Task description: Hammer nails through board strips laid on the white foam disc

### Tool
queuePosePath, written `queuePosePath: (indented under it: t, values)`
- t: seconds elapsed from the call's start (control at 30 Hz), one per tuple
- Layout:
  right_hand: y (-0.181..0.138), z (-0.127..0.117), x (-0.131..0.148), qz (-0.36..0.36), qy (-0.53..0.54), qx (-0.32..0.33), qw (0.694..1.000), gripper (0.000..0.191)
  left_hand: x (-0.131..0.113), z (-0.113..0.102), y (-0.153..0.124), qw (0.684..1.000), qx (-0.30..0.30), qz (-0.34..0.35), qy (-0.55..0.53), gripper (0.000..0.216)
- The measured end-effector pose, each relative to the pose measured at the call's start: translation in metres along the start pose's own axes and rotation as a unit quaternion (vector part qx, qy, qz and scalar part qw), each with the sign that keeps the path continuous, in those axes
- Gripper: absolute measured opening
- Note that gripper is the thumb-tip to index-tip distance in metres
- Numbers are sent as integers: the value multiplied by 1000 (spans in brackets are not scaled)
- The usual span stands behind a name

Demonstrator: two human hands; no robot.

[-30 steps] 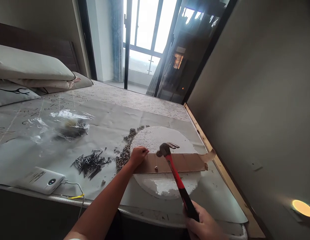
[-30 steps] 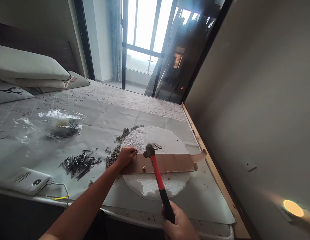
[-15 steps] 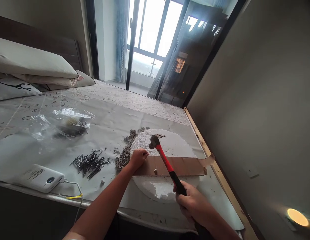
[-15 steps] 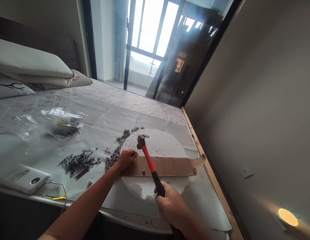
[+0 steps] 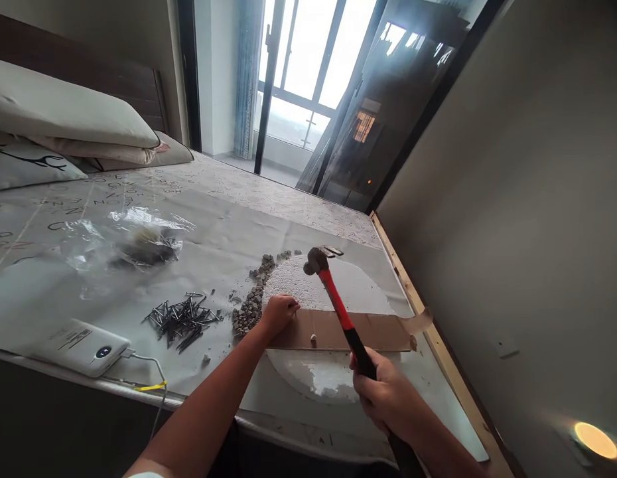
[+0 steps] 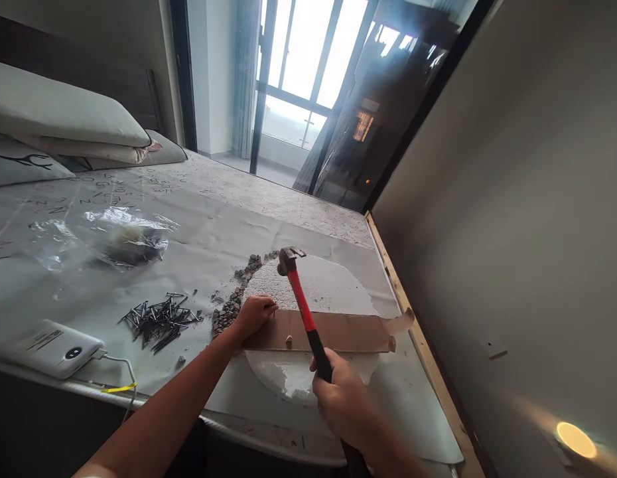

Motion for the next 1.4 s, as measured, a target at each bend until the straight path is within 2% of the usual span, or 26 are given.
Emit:
queuePosePath:
  t: [0.17, 0.33, 0.5, 0.63, 0.7, 0.8, 0.9, 0.97, 1.03, 1.13, 1.2, 1.3, 1.33, 1.4]
  values:
    - [4, 7, -6, 56, -52, 33, 997, 18, -1, -1, 0, 1000, 4, -7, 5, 17]
    - [1, 2, -3, -2, -24, -15, 1000, 12, 0, -2, 0, 1000, 7, -5, -2, 18]
    - [7, 10, -8, 63, -41, 23, 997, 13, -3, -1, 0, 999, 21, -8, 22, 18]
    - [1, 2, -5, 9, -29, -3, 1000, 12, -7, -2, 0, 999, 43, -8, 26, 18]
    - [-4, -4, -1, -22, -23, -18, 999, 10, -7, -6, 1, 999, 31, -13, -7, 15]
    - [-4, -2, -3, -29, -30, -24, 999, 10, -2, -13, 1, 991, -16, -40, -124, 18]
    - [7, 14, -16, 27, -46, -4, 999, 13, 6, -17, 2, 963, -71, -84, -248, 20]
    - [15, 26, -24, 76, -53, 14, 996, 14, 8, -17, 4, 943, -85, -100, -305, 15]
    - [17, 31, -26, 89, -42, 20, 995, 15, 5, -16, 6, 927, -84, -97, -352, 11]
    - [6, 29, -20, 46, 6, 10, 999, 14, -5, -22, 5, 909, -117, -58, -396, 12]
    - [-10, 28, -18, 15, 52, 11, 998, 14, -10, -34, -1, 907, -178, -41, -379, 13]
    - [-38, 31, -23, -10, 117, 42, 992, 16, -7, -58, -24, 928, -271, -63, -247, 15]
    - [-47, 34, -27, -13, 128, 53, 990, 17, -2, -65, -34, 939, -280, -79, -183, 16]
    - [-62, 41, -35, -13, 137, 63, 988, 17, 9, -76, -56, 967, -224, -115, -48, 19]
Point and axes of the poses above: each hand's wrist, its own y-axis towards the middle knuckle, its own z-axis out of the palm, x = y × z, the point moved 1 cm from there along y, towards the middle knuckle, and after that the axes turned 12 degrees about -y, right-handed, at the moved point
